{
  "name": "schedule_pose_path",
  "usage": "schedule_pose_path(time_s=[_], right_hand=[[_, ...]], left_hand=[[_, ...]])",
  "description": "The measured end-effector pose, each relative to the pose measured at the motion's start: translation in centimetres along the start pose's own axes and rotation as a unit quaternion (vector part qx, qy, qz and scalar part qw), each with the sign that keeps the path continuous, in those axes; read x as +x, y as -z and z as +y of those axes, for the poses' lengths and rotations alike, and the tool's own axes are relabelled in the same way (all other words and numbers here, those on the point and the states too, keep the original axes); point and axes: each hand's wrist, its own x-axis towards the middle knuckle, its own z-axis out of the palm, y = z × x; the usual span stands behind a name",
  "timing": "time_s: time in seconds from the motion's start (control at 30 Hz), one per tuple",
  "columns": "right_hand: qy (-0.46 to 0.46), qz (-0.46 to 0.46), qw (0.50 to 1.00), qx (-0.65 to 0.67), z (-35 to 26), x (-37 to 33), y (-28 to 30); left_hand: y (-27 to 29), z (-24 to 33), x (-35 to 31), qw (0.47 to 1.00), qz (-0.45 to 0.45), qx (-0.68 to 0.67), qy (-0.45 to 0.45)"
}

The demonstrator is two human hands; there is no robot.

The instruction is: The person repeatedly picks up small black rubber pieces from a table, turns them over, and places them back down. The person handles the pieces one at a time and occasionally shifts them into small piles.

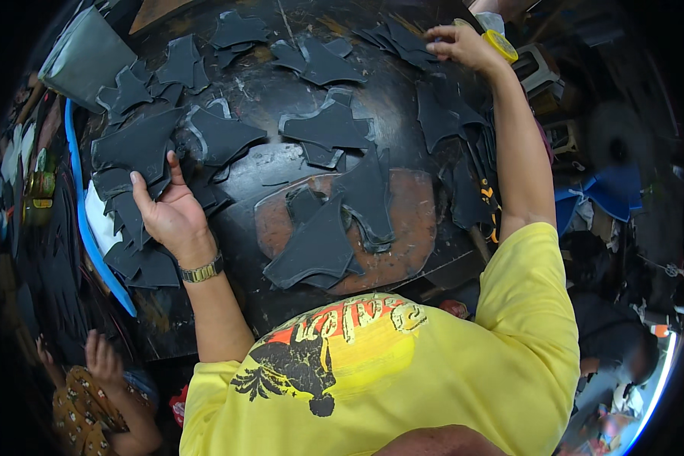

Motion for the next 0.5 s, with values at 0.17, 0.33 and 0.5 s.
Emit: schedule_pose_path(time_s=[0.17,0.33,0.5], right_hand=[[-0.041,-0.03,0.999,-0.015,2.6,-3.1,-2.1],[-0.008,-0.01,0.999,-0.03,2.9,-6.6,-4.6],[-0.01,0.06,0.991,-0.115,0.5,-8.3,-6.8]], left_hand=[[-0.1,-0.6,0.2,1.0,-0.006,0.003,0.014],[0.0,-0.7,0.1,1.0,-0.015,-0.004,0.023],[0.0,-0.8,0.1,0.999,0.038,-0.014,-0.001]])
